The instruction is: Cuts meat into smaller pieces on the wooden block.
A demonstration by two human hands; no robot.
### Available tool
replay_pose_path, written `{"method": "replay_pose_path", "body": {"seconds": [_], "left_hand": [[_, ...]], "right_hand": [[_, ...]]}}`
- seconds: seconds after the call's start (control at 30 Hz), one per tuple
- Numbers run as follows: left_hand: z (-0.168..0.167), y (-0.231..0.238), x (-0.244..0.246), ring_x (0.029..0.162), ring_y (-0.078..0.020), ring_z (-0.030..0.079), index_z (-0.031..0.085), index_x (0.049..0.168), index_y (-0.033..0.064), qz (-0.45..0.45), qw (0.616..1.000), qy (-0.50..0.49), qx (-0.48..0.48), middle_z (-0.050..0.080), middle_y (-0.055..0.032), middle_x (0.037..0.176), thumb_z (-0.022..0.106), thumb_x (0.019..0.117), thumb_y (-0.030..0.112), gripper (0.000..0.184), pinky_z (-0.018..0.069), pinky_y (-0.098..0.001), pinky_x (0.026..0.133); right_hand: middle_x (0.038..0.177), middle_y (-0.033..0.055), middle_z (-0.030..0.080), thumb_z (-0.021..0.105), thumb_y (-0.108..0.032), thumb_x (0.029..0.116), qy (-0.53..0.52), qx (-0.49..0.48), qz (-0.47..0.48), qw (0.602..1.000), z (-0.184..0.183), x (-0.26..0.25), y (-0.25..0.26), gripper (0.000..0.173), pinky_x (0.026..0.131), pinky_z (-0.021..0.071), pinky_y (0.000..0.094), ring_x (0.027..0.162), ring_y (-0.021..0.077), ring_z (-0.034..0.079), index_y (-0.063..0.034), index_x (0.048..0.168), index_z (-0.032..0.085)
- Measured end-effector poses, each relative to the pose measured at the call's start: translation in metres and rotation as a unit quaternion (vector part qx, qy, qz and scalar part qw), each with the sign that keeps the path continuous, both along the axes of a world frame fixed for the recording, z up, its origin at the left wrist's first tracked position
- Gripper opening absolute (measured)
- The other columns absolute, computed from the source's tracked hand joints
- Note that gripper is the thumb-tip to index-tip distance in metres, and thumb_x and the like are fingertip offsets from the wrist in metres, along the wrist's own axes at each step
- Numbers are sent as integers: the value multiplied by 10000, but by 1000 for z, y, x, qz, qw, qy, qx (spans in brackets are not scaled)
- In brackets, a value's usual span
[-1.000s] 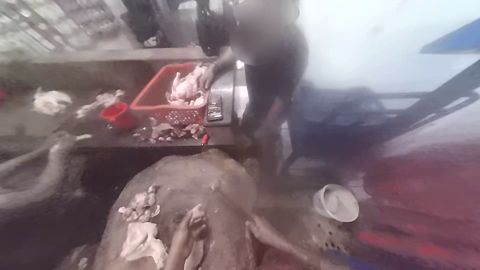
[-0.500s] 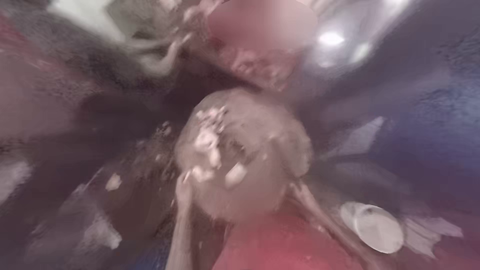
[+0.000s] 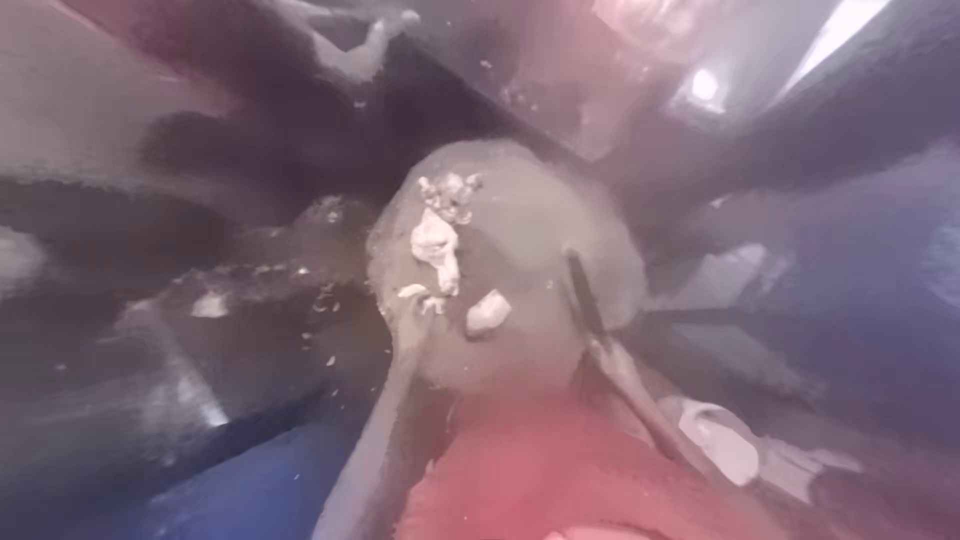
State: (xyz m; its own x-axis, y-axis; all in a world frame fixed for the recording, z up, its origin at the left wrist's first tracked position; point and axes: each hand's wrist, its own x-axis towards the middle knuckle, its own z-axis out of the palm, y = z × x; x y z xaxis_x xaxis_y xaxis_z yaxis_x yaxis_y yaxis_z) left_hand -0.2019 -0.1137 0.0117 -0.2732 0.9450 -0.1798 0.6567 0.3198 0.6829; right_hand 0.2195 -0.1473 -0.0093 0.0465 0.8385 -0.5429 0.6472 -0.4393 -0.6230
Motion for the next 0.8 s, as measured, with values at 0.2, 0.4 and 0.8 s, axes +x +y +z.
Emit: {"method": "replay_pose_path", "body": {"seconds": [0.2, 0.4, 0.8], "left_hand": [[-25, 5, 50, 1336, -346, 523, 642, 1346, 161, -138, 982, 125, -33, 594, -138, 1404, 634, 946, 438, 486, 417, -533, 1128], [-7, 8, 12, 1277, -359, 583, 619, 1393, 175, -46, 966, 228, -115, 607, -127, 1408, 561, 1009, 374, 436, 407, -620, 1096], [76, 118, 14, 717, -166, 652, 650, 1245, 115, -10, 996, -68, -60, 698, -90, 946, 563, 1052, 377, 337, 572, -382, 677]], "right_hand": [[1291, 238, 650, 496, -406, 1072, 2, -24, 26, 999, 11, -10, -2, 563, 1057, 493, 515, 1191, 332, 648, -5, 1467, 489], [1280, 222, 654, 468, -403, 1081, 9, -7, -3, 1000, 0, 2, -3, 525, 1042, 490, 542, 1176, 332, 648, -41, 1460, 510], [1157, 221, 685, 485, -385, 1079, 28, -24, -20, 999, 3, 8, 1, 488, 958, 528, 534, 1050, 321, 680, -20, 1394, 554]]}}
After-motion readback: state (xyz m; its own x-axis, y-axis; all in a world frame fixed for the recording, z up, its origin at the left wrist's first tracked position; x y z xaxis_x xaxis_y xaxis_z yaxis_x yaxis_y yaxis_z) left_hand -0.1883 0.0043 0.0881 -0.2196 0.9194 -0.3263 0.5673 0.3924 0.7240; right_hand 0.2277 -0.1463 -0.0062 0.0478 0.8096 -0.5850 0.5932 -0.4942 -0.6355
